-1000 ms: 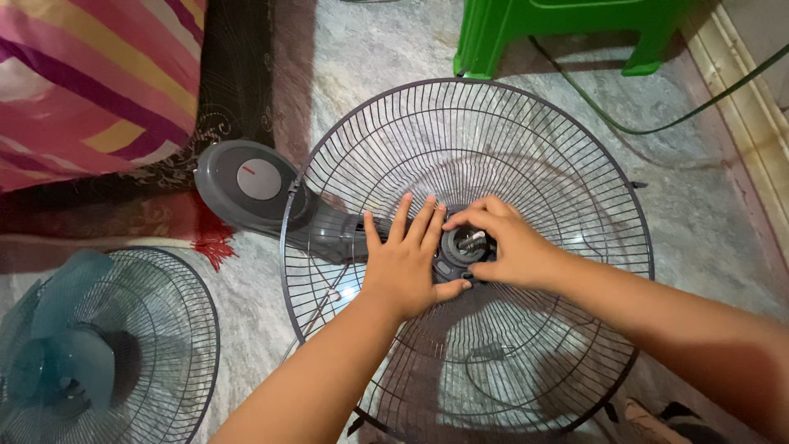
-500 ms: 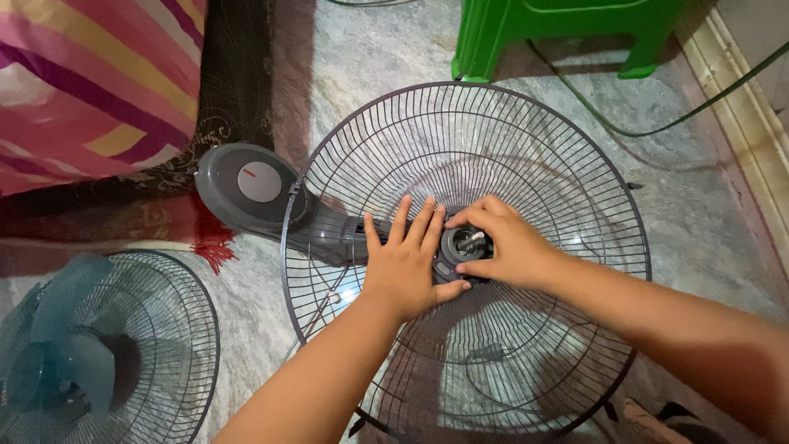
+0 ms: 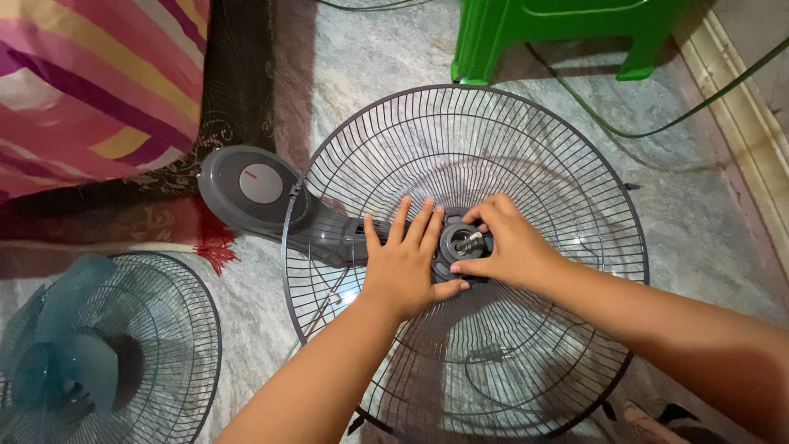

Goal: The person assembles an electric fan by hand. They place the fan blade onto the motor shaft, attach the front grille, and secure it by tightening the central nut. The person repeats this assembly process on a second fan.

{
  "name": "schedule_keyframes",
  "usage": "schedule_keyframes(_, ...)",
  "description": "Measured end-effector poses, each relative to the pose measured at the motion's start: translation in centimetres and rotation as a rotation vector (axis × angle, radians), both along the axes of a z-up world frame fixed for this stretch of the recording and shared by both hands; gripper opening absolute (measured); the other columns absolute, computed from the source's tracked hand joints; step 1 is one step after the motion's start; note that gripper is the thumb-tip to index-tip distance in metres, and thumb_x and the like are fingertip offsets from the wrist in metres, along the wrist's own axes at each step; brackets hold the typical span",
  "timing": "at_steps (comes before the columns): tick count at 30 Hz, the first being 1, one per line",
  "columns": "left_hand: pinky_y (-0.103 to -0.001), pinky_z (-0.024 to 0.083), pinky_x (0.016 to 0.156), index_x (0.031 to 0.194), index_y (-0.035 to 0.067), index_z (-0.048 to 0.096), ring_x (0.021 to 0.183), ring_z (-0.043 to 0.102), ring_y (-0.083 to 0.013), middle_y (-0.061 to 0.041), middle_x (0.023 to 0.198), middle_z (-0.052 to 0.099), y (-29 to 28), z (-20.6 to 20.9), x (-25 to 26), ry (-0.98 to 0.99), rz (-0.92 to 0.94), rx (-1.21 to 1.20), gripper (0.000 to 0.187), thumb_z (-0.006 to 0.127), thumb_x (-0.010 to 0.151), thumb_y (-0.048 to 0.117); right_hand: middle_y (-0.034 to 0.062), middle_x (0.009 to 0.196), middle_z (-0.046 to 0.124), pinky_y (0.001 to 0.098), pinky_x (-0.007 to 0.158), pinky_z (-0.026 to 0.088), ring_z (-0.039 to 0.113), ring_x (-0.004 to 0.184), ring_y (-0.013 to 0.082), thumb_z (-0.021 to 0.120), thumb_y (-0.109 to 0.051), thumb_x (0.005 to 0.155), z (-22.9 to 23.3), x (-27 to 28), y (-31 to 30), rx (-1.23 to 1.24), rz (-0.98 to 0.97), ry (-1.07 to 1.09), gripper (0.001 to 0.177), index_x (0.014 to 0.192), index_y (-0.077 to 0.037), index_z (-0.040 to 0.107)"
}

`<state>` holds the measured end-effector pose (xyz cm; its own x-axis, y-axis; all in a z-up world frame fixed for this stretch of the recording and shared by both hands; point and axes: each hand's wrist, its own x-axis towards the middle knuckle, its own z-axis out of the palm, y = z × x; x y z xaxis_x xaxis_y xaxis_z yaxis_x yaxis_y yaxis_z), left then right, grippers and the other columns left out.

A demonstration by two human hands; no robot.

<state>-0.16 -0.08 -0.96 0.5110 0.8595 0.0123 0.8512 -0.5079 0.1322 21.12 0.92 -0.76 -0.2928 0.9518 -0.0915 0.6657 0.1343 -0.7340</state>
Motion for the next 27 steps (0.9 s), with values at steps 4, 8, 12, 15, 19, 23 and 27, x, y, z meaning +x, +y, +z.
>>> schedule_keyframes(4,-0.081,0.004,0.109,0.157,0.010,0.030,0.153,0.013,-0.0353,-0.009,0.165,0.026,0.0,-0.2,-0.1,0.004,0.006,-0.008,0.122,0.063,0.066,0.085,0.0096,0.117,0.050,0.0352,0.093,0.054,0.059,0.108,0.0234,0.089,-0.027,0.067,-0.6,0.6,0.0,0.057,0.101,0.063,0.064,0.124,-0.012,0.064)
schedule_keyframes(8,-0.081,0.004,0.109,0.158,0.010,0.028,0.153,0.012,-0.0346,-0.009,0.165,0.025,0.0,-0.2,0.0,0.010,0.009,-0.017,0.123,0.063,0.066,0.085,0.0094,0.119,0.050,0.0353,0.094,0.053,0.057,0.111,0.0244,0.082,-0.017,0.068,-1.0,1.3,0.1,0.075,0.186,0.119,0.068,0.134,-0.013,0.064)
schedule_keyframes(12,-0.081,0.004,0.109,0.157,0.009,0.027,0.153,0.012,-0.0351,-0.009,0.165,0.025,0.1,-0.1,0.1,0.022,0.009,-0.019,0.123,0.062,0.066,0.085,0.0102,0.118,0.049,0.0360,0.093,0.051,0.057,0.105,0.0246,0.093,-0.025,0.061,-1.2,1.0,0.0,0.104,0.106,0.145,0.080,0.129,-0.006,0.056)
schedule_keyframes(15,-0.081,0.004,0.110,0.158,0.010,0.028,0.154,0.013,-0.0349,-0.008,0.165,0.025,0.1,-0.2,0.0,0.030,0.008,-0.022,0.123,0.062,0.067,0.085,0.0097,0.118,0.050,0.0355,0.092,0.053,0.060,0.104,0.0229,0.095,-0.031,0.062,-1.3,0.5,-0.1,0.119,0.037,0.099,0.077,0.122,-0.005,0.055)
schedule_keyframes(19,-0.081,0.004,0.109,0.157,0.010,0.029,0.153,0.013,-0.0354,-0.009,0.165,0.025,0.1,-0.3,0.0,0.023,0.007,-0.017,0.122,0.061,0.067,0.086,0.0109,0.114,0.051,0.0364,0.091,0.053,0.059,0.105,0.0240,0.093,-0.028,0.064,-1.1,0.3,-0.2,0.114,0.045,0.057,0.070,0.120,-0.006,0.058)
schedule_keyframes(23,-0.081,0.004,0.109,0.157,0.010,0.028,0.154,0.012,-0.0351,-0.008,0.166,0.024,0.1,-0.4,0.0,0.028,0.006,-0.017,0.123,0.060,0.067,0.087,0.0106,0.113,0.052,0.0375,0.093,0.053,0.057,0.109,0.0252,0.088,-0.019,0.066,-0.7,0.8,-0.1,0.074,0.113,0.061,0.068,0.128,-0.012,0.061)
schedule_keyframes(27,-0.081,0.002,0.109,0.157,0.010,0.025,0.153,0.009,-0.0362,-0.010,0.165,0.021,0.2,-0.3,0.2,0.062,-0.001,-0.030,0.122,0.059,0.069,0.087,0.0109,0.116,0.049,0.0368,0.093,0.057,0.056,0.109,0.0249,0.082,-0.016,0.068,-0.3,0.9,-0.1,-0.086,0.112,0.056,0.072,0.137,-0.020,0.062)
